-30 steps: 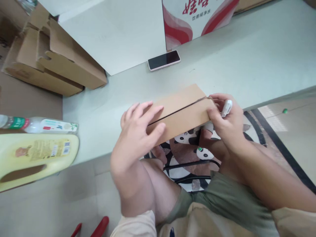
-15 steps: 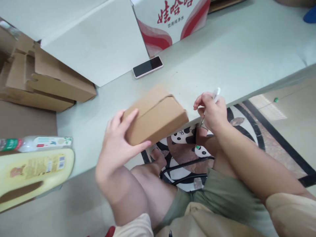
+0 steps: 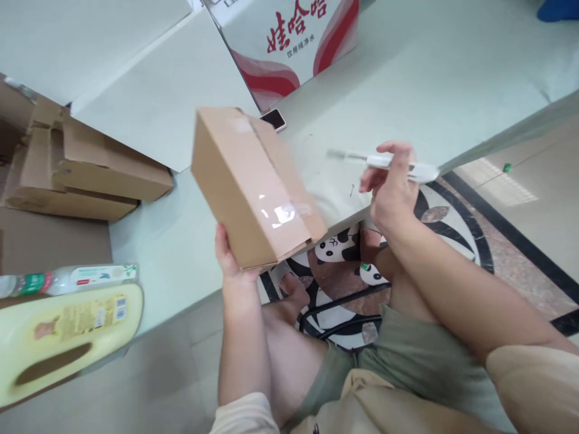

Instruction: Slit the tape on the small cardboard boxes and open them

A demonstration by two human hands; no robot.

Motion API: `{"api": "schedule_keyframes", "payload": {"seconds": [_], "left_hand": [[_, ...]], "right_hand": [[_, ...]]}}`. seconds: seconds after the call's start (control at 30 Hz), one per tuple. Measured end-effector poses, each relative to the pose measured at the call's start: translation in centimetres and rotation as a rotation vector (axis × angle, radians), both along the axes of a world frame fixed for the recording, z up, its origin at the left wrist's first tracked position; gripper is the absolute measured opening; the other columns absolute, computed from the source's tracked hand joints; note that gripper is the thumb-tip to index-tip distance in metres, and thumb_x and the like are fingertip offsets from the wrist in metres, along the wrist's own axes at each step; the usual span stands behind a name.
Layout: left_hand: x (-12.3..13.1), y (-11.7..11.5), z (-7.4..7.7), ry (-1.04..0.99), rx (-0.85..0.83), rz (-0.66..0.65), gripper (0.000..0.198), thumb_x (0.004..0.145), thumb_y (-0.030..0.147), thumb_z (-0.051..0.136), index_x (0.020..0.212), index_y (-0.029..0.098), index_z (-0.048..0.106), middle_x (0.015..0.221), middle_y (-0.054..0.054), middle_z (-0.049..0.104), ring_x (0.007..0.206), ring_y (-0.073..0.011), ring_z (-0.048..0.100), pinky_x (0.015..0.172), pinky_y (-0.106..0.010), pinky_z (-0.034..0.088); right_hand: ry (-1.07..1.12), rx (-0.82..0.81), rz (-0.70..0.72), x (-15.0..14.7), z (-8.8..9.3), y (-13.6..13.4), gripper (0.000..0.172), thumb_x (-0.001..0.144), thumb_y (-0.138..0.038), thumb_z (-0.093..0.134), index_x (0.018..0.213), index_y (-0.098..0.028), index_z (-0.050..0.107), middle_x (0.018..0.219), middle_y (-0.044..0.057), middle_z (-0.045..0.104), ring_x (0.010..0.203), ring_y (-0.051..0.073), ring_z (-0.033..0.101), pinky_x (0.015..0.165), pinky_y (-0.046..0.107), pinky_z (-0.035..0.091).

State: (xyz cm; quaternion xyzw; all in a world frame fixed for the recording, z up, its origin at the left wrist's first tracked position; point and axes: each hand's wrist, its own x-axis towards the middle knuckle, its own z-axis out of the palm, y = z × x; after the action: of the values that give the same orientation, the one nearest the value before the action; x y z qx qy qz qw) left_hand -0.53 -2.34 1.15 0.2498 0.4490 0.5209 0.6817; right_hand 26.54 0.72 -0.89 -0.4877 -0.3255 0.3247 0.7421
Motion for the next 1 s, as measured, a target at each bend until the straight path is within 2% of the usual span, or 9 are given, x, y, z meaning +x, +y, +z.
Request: {"api": "schedule_keyframes", "payload": {"seconds": [0.07, 0.13, 0.23, 0.37, 0.47, 0.57, 0.7, 0.8, 1.0], "left_hand": [[0.9, 0.1, -0.3, -0.042, -0.111, -0.029, 0.066, 0.08, 0.071, 0.063, 0.127, 0.025, 0.066, 0.134, -0.009, 0.069, 0.131, -0.0345, 0.06, 0.104, -0.05, 0.056], [1.7, 0.2, -0.8, -0.062, -0.157, -0.056, 0.065, 0.081, 0.069, 0.063, 0.127, 0.024, 0.066, 0.134, -0.009, 0.069, 0.131, -0.0356, 0.06, 0.104, -0.052, 0.056], [3.0, 0.3, -1.8, -0.04, -0.163, -0.081, 0.067, 0.083, 0.071, 0.061, 0.127, 0.021, 0.066, 0.136, -0.011, 0.068, 0.134, -0.0362, 0.059, 0.109, -0.053, 0.052], [3.7, 0.7, -3.3, 0.249, -0.173, -0.023, 0.062, 0.084, 0.069, 0.063, 0.118, 0.017, 0.069, 0.135, -0.013, 0.069, 0.137, -0.0349, 0.057, 0.116, -0.05, 0.046], [3.4, 0.6, -3.3, 0.558, 0.07, 0.053, 0.059, 0.086, 0.064, 0.065, 0.127, 0.022, 0.064, 0.146, -0.012, 0.062, 0.143, -0.0318, 0.052, 0.122, -0.048, 0.04], [2.5, -0.3, -2.0, 0.755, 0.531, 0.171, 0.063, 0.088, 0.063, 0.062, 0.143, 0.033, 0.051, 0.161, -0.005, 0.047, 0.152, -0.028, 0.042, 0.126, -0.047, 0.033], [1.9, -1.7, -0.8, 0.947, 1.102, 0.036, 0.055, 0.089, 0.066, 0.053, 0.136, 0.039, 0.055, 0.151, 0.0, 0.054, 0.151, -0.0313, 0.041, 0.127, -0.056, 0.028], [2.5, -1.8, -1.4, 1.076, 1.254, 0.063, 0.047, 0.087, 0.055, 0.061, 0.13, 0.039, 0.054, 0.147, -0.001, 0.053, 0.144, -0.0306, 0.047, 0.124, -0.059, 0.031], [4.0, -0.9, -3.3, 0.998, 1.31, 0.254, 0.044, 0.084, 0.047, 0.064, 0.123, 0.033, 0.051, 0.137, -0.006, 0.052, 0.132, -0.0278, 0.052, 0.117, -0.056, 0.039]], "right_hand": [[-0.145, 0.071, 0.107, -0.7, 0.1, -0.7, 0.041, 0.094, -0.067, 0.054, 0.106, -0.029, 0.057, 0.087, -0.002, 0.073, 0.067, 0.013, 0.071, 0.055, 0.027, 0.052], [-0.252, 0.149, 0.241, -1.4, 0.1, -1.5, 0.041, 0.092, -0.067, 0.058, 0.112, -0.031, 0.058, 0.112, 0.001, 0.075, 0.094, 0.018, 0.076, 0.078, 0.035, 0.061], [-0.364, 0.252, 0.453, -1.9, -0.1, -2.6, 0.045, 0.09, -0.059, 0.065, 0.126, -0.034, 0.056, 0.135, 0.003, 0.068, 0.128, 0.024, 0.065, 0.111, 0.047, 0.052], [-0.379, 0.295, 0.592, -1.6, -0.1, -3.3, 0.051, 0.091, -0.049, 0.065, 0.138, -0.038, 0.049, 0.148, 0.002, 0.06, 0.144, 0.026, 0.052, 0.124, 0.051, 0.04], [-0.401, 0.318, 0.631, -1.3, 0.1, -3.2, 0.049, 0.092, -0.048, 0.063, 0.138, -0.037, 0.05, 0.147, 0.003, 0.061, 0.144, 0.026, 0.051, 0.124, 0.052, 0.038], [-0.491, 0.381, 0.662, -1.5, 0.5, -2.9, 0.047, 0.091, -0.045, 0.063, 0.135, -0.034, 0.052, 0.143, 0.006, 0.063, 0.146, 0.027, 0.049, 0.123, 0.054, 0.039], [-0.589, 0.437, 0.643, -2.3, 0.8, -2.7, 0.045, 0.088, -0.042, 0.065, 0.13, -0.031, 0.055, 0.138, 0.01, 0.066, 0.146, 0.03, 0.048, 0.121, 0.056, 0.039], [-0.61, 0.407, 0.647, -2.8, 0.9, -2.9, 0.045, 0.087, -0.043, 0.065, 0.129, -0.031, 0.055, 0.136, 0.01, 0.066, 0.146, 0.03, 0.049, 0.12, 0.056, 0.041], [-0.627, 0.371, 0.606, -2.9, 0.9, -3.3, 0.047, 0.089, -0.036, 0.063, 0.134, -0.03, 0.049, 0.139, 0.01, 0.065, 0.142, 0.028, 0.053, 0.117, 0.053, 0.045]]}}
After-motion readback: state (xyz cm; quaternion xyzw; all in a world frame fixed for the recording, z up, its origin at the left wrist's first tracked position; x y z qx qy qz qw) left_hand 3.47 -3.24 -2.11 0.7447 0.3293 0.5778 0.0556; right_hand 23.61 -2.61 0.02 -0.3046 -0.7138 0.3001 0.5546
